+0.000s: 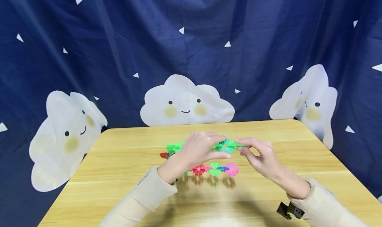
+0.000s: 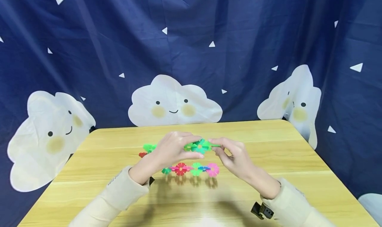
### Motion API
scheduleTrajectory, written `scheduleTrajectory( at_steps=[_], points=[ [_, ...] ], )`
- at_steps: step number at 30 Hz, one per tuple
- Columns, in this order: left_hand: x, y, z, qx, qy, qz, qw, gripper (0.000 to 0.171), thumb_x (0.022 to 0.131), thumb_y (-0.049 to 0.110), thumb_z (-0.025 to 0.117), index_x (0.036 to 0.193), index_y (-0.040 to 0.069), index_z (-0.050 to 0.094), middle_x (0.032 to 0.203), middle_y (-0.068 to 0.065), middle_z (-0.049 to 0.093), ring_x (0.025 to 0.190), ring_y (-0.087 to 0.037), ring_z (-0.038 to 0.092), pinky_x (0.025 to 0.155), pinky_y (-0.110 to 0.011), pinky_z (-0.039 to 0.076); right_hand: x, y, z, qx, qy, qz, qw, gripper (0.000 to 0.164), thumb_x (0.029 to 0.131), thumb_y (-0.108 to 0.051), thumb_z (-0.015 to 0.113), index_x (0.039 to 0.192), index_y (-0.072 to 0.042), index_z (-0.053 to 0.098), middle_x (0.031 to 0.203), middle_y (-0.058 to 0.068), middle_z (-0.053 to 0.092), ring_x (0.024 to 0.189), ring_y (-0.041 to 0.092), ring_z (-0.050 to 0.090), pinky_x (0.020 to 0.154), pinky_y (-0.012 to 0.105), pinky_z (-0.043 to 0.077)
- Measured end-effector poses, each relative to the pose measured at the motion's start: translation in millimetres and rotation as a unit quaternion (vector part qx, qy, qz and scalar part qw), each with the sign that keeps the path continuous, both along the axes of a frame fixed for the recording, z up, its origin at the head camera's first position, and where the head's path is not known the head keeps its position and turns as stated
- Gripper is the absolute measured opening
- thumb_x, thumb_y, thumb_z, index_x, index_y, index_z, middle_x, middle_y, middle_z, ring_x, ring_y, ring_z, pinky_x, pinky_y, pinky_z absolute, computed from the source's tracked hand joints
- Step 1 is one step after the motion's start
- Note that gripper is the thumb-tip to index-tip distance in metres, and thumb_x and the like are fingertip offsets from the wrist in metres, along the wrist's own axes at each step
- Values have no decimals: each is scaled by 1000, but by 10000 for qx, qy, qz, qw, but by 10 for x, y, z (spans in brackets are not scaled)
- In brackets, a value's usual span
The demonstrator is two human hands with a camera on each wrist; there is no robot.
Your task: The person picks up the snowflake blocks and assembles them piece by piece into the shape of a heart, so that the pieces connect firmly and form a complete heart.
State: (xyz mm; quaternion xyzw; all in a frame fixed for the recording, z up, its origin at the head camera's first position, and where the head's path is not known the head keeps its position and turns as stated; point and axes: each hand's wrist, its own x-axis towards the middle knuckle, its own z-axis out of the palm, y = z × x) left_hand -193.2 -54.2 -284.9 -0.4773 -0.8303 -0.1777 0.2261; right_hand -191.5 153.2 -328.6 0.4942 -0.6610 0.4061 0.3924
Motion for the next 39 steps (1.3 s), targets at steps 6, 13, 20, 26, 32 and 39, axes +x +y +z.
scheduleTrajectory(
  at_steps=[6,13,20,26,32,39],
  points=[
    [-15,-3,26,-218,420,56,9989,43,73,44,72,98,8,68,76,1,67,49,-7,53,41,-10,27,63,10,80,453,-126,-316,9984,28,94,-18,49,95,8,61,73,12,64,57,9,58,58,14,49],
    [-97,-19,73,-188,739,-34,9971,46,68,45,75,98,10,68,78,2,67,55,-8,57,43,-12,33,100,8,206,1448,-35,-1011,9843,34,97,-27,40,104,-1,61,82,7,67,58,8,57,56,17,48],
    [-144,-65,63,892,1813,492,9781,63,67,41,78,119,11,59,105,-5,64,93,-18,61,70,-25,51,51,48,1,-92,-817,-1186,9895,15,87,2,55,100,6,61,73,10,66,56,5,59,53,13,47],
    [-91,-246,-16,2356,1674,789,9541,43,71,9,76,111,5,60,107,-12,60,96,-26,55,71,-34,50,22,150,-122,-2303,-2213,-529,9462,34,76,26,50,103,7,60,78,-3,67,60,2,61,58,13,49],
    [-39,-330,-237,2567,441,2018,9442,71,74,9,74,133,3,35,132,-19,33,112,-31,41,73,-38,51,14,115,-95,-3583,-2468,418,8994,31,82,20,48,106,4,59,82,4,68,66,10,64,60,17,51],
    [9,-324,-397,2745,-2513,2347,8980,98,81,27,67,145,4,-4,150,-19,1,136,-36,10,106,-54,20,89,-56,-21,-4872,-2787,973,8219,25,84,18,48,102,2,56,77,12,67,62,17,65,59,21,52]
  ],
)
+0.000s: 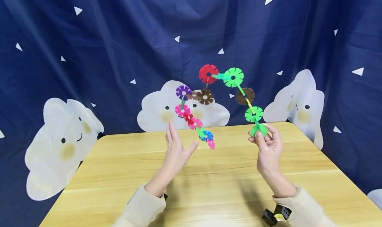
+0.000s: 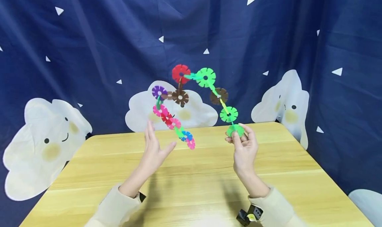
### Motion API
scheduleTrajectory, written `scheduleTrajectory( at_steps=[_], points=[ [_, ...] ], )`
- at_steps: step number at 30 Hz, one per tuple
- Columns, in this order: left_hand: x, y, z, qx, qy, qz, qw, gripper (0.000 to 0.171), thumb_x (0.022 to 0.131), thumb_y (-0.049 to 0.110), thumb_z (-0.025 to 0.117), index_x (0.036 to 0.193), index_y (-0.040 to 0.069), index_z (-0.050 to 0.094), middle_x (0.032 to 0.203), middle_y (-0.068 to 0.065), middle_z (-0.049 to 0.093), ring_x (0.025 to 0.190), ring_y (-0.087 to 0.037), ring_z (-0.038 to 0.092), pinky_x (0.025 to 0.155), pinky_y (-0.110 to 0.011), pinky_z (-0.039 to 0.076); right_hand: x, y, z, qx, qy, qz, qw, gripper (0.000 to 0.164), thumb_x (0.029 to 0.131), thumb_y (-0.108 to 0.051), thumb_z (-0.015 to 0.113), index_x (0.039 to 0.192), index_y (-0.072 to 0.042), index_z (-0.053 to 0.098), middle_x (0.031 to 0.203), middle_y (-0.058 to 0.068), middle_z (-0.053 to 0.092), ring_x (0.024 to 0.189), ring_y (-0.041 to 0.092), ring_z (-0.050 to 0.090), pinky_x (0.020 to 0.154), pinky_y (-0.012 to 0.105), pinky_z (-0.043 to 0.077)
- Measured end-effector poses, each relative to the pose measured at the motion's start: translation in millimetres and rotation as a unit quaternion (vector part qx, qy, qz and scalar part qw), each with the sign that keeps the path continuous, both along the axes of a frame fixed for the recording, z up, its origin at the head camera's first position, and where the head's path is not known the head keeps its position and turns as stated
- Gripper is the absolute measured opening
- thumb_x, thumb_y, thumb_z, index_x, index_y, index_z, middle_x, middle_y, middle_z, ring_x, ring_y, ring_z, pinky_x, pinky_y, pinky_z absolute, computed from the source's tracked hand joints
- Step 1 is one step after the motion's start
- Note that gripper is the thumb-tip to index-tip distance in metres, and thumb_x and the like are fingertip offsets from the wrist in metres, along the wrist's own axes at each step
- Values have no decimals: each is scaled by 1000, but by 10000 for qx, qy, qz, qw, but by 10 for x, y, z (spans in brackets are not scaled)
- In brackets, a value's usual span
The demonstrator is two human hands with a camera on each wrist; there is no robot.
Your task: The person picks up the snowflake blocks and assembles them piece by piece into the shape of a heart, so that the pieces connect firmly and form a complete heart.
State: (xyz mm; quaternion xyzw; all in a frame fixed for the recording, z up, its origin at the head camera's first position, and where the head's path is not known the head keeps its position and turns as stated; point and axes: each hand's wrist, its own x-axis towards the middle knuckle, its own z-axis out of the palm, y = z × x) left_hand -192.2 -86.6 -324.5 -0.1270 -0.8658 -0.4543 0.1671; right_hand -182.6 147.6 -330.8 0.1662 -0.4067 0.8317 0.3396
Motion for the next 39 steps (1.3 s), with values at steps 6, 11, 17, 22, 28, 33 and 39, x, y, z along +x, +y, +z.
scheduleTrajectory(
  at_steps=[6,11,17,22,28,33,39],
  points=[
    [-57,86,-73,1204,-1356,-1839,9661,68,88,17,60,143,4,21,137,-20,39,125,-34,40,97,-45,40,76,-175,34,-536,-911,196,9942,20,87,10,50,102,-3,51,71,9,67,55,13,63,55,17,50],
    [-36,194,-96,2351,-1511,-2395,9298,52,89,6,55,136,2,34,123,-23,52,111,-31,53,91,-35,45,124,-296,-2,-688,-1176,560,9891,19,89,5,50,104,-4,47,72,8,68,58,12,64,57,16,50],
    [41,302,-60,3064,-1222,-2316,9152,46,88,2,56,131,1,38,119,-22,54,107,-33,56,91,-33,45,173,-380,-45,-509,-1264,888,9867,18,90,4,48,104,-7,45,74,6,68,62,11,65,60,16,50],
    [125,355,-19,3409,-998,-2093,9110,43,87,1,57,127,1,43,117,-20,54,104,-33,59,89,-31,46,203,-398,-60,-181,-1187,1075,9869,20,91,5,45,104,-10,44,77,3,68,68,10,65,63,17,50],
    [180,366,42,3493,-910,-2003,9108,43,85,3,61,125,0,46,117,-20,56,102,-33,60,88,-32,47,206,-401,-95,615,-1359,1003,9837,23,91,4,46,105,-14,46,78,-2,68,71,8,64,66,19,49],
    [212,360,81,3603,-1076,-2123,9019,42,85,2,61,125,0,49,117,-16,58,99,-26,63,89,-34,47,197,-435,-127,1314,-1491,467,9789,26,86,8,53,98,-15,55,76,-6,67,66,4,61,60,19,50],
    [214,347,87,3717,-1348,-2500,8838,41,86,3,60,125,-2,49,120,-17,58,108,-32,57,91,-33,45,218,-459,-145,2008,-1049,-178,9738,24,78,14,59,86,-9,58,72,-7,66,60,3,59,54,18,48]
  ],
)
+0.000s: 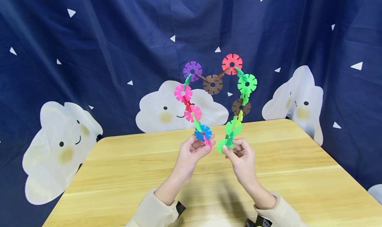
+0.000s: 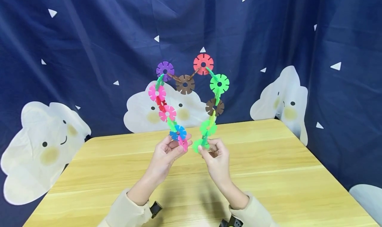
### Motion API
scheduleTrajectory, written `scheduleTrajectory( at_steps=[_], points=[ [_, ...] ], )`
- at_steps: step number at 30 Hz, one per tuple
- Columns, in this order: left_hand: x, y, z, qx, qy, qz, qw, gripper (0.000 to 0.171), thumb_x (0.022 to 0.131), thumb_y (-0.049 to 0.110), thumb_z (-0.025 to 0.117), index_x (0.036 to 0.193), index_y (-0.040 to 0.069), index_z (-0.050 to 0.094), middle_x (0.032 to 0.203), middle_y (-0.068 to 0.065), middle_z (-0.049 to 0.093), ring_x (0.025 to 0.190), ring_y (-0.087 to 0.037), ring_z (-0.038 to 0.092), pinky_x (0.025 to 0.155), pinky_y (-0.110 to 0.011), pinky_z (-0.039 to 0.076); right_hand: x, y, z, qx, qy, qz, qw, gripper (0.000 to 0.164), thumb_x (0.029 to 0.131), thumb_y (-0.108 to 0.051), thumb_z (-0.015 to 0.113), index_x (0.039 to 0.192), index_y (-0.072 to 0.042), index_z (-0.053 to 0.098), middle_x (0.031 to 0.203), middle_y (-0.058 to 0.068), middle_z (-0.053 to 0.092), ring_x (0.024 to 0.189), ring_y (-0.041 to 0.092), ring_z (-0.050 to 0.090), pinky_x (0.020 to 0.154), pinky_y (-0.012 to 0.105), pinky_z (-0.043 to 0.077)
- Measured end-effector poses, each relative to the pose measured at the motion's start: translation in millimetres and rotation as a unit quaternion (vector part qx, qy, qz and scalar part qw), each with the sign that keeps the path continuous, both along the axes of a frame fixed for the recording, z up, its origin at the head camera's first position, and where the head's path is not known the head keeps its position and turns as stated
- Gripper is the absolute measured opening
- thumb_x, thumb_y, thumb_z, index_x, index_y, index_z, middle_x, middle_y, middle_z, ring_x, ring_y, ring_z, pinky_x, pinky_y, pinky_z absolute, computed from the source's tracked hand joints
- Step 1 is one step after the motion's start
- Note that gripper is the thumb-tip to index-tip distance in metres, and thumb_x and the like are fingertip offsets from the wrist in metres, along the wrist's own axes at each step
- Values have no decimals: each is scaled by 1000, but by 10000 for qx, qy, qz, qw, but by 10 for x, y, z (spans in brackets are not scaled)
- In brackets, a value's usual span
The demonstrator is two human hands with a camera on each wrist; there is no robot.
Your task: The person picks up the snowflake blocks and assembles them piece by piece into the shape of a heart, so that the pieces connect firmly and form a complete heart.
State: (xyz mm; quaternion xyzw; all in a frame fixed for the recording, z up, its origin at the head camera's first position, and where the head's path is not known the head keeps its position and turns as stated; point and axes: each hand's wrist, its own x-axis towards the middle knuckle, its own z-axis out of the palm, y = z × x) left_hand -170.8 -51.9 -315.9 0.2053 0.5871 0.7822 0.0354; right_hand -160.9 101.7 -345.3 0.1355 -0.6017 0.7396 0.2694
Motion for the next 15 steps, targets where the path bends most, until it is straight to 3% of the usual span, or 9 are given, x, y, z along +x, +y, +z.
scheduleTrajectory(
  at_steps=[7,15],
  points=[
    [-1,-2,-3,144,-42,-254,9996,49,84,14,66,126,-3,46,120,-16,58,107,-24,59,93,-33,43,49,-11,6,399,425,131,9982,14,75,19,58,82,11,48,71,-11,66,61,0,59,53,14,46],
    [77,34,-9,960,-85,-552,9938,61,80,22,69,130,1,40,128,-20,51,112,-23,55,94,-34,42,114,-83,19,385,1367,278,9895,14,74,22,55,81,14,46,75,-9,64,59,3,57,53,16,47]
  ],
)
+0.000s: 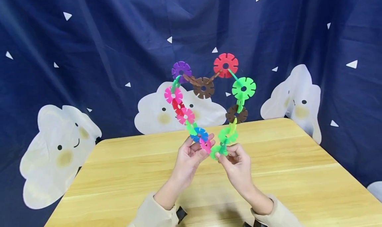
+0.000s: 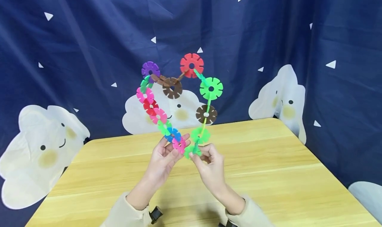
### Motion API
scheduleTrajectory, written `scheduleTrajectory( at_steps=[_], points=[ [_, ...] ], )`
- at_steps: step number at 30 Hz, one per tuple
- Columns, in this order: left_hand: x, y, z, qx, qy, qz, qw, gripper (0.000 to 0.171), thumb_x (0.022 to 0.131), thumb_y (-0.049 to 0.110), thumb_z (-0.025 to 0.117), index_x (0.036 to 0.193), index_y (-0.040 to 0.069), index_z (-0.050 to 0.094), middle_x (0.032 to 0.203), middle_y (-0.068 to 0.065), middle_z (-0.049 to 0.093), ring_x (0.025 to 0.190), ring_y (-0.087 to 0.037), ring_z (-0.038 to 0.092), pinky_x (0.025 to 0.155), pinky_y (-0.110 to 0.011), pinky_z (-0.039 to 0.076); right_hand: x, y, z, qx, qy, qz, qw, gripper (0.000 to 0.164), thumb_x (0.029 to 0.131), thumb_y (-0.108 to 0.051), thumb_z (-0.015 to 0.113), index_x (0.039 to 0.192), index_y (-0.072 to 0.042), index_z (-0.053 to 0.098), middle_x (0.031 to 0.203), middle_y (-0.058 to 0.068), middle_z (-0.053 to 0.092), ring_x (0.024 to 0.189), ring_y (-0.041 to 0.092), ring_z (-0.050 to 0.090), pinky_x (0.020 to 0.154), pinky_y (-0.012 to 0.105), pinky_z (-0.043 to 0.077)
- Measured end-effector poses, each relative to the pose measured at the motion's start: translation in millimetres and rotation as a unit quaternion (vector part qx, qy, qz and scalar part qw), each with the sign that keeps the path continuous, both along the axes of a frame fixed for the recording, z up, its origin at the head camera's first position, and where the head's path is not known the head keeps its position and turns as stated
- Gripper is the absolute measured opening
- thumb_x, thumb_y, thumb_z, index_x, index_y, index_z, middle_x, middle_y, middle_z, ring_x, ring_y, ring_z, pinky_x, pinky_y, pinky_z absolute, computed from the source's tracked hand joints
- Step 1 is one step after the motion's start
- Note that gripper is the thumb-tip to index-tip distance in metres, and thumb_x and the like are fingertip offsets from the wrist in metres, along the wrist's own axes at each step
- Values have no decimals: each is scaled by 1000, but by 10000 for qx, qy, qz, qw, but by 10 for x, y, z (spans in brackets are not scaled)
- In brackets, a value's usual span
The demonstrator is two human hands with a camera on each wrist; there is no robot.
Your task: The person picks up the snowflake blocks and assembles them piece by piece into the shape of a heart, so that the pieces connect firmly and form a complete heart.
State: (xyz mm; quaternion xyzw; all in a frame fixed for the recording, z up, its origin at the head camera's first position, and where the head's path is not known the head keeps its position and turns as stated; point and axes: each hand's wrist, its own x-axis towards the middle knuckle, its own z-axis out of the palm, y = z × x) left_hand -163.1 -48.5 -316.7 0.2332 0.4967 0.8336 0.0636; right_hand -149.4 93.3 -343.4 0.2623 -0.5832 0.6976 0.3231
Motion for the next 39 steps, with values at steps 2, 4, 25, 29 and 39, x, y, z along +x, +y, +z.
scheduleTrajectory(
  at_steps=[2,4,25,29,39],
  points=[
    [20,25,-12,153,32,74,9999,59,79,24,69,128,5,42,126,-17,54,112,-22,56,94,-34,42,-3,-28,4,-104,204,0,9997,14,73,23,54,82,15,46,77,-9,65,59,4,57,53,17,47],
    [35,61,-22,266,124,243,9993,55,79,25,69,125,9,44,123,-13,58,111,-21,57,94,-35,42,-8,-60,7,-209,302,-76,9993,15,73,24,54,82,16,46,78,-9,66,58,4,58,52,16,48],
    [106,429,-68,744,895,1707,9784,62,83,32,61,129,3,32,121,-14,55,118,-27,51,72,-19,49,-13,-332,86,-1900,-185,-105,9815,17,83,9,57,91,-5,51,71,-2,63,58,7,60,57,18,51],
    [110,457,-52,852,874,1734,9773,58,83,33,61,126,6,34,115,-7,57,116,-26,52,68,-19,47,-20,-345,103,-2136,-224,-35,9767,17,83,9,58,90,-5,52,71,-2,63,59,7,59,57,18,50],
    [-16,237,7,430,732,1192,9892,62,77,37,69,122,5,41,114,-13,62,110,-23,57,94,-36,43,-73,-244,129,-1362,107,108,9906,19,83,8,58,94,-6,52,80,-3,67,65,5,62,58,18,51]
  ],
)
